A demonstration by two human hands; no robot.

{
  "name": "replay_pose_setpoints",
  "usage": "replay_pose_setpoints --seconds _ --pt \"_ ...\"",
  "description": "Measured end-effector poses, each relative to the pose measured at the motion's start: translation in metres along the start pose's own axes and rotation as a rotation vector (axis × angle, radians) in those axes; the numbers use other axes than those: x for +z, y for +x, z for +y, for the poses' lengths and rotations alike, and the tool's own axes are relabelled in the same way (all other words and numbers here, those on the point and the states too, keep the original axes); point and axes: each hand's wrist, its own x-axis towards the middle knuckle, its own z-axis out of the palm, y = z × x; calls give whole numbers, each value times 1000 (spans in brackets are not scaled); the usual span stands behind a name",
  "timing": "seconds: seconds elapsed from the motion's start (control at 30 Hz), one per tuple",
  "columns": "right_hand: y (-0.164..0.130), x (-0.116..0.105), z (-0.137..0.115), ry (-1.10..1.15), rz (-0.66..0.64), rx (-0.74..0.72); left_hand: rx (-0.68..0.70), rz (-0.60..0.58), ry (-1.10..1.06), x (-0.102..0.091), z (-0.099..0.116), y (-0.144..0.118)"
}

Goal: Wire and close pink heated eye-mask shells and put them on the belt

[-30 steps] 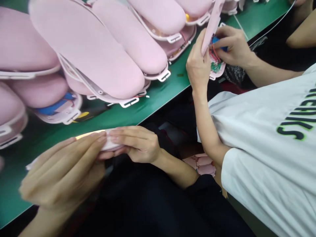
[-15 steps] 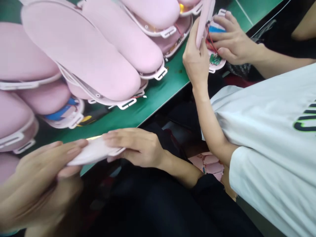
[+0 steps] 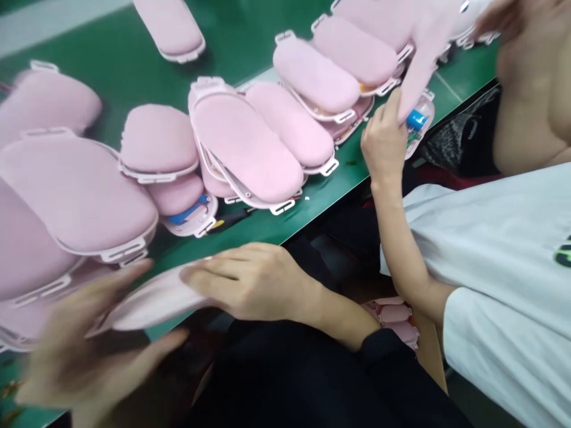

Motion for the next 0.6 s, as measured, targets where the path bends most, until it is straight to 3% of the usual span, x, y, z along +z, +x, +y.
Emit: replay_pose_setpoints --seconds 0.1,0.2,0.3,0.4,0.6 --pt "4 1 3 -31 -16 27 94 44 182 -13 -13 -1" --pt "1 7 7 41 51 92 71 -28 303 -13 -25 -6" --pt "-4 18 5 89 106 122 10 -26 208 -3 -28 -15" --pt "-7 29 1 68 174 151 -18 77 112 8 -24 -24" --pt "-5 39 1 41 301 143 -19 201 143 20 -23 -30"
